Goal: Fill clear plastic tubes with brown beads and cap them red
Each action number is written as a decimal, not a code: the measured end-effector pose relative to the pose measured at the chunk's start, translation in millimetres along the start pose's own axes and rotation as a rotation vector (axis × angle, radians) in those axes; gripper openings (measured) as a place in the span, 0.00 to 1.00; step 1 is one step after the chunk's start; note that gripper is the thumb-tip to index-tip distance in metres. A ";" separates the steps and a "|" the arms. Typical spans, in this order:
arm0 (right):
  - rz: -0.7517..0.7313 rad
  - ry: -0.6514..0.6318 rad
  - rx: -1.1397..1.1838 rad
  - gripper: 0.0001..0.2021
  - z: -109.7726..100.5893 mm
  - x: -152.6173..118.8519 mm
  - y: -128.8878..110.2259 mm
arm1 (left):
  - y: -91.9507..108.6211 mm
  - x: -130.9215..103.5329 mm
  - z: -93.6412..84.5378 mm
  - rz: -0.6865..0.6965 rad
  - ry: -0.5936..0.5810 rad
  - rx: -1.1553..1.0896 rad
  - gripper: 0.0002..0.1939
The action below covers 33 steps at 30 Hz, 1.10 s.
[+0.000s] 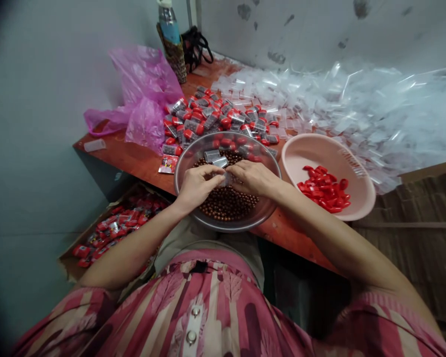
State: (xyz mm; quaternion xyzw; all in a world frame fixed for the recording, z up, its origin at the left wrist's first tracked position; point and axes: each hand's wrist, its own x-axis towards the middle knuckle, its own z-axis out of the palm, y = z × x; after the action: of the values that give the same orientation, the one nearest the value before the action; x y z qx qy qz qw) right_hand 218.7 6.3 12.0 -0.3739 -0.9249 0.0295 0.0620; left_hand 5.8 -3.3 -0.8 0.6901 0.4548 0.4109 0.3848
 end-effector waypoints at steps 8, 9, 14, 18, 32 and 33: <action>0.185 -0.213 -0.048 0.11 -9.4 -0.5 15.1 | -19.1 30.7 -14.5 -0.013 0.086 -0.103 0.08; 0.205 -0.290 -0.105 0.11 -9.9 0.7 14.1 | -21.2 41.4 -14.7 0.010 0.098 -0.143 0.09; 0.129 -0.477 -0.161 0.13 10.5 15.6 -0.9 | -29.0 82.1 -10.5 0.162 0.033 -0.164 0.21; -0.034 -0.506 -0.060 0.13 33.6 44.3 -32.8 | -36.1 69.8 -9.9 0.115 -0.016 -0.213 0.21; 0.476 -0.028 1.180 0.15 18.6 22.6 -27.8 | -25.3 1.6 -29.2 -0.128 -0.084 -0.424 0.26; 0.505 0.033 1.233 0.16 16.6 20.1 -29.0 | -24.8 0.8 -25.0 -0.161 -0.125 -0.457 0.28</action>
State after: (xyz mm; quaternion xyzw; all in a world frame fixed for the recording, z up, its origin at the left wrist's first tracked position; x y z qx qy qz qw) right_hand 182.2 -0.6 0.3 -0.4756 -0.6217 0.5608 0.2699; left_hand -24.6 8.6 -13.9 0.5707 0.3787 0.4278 0.5898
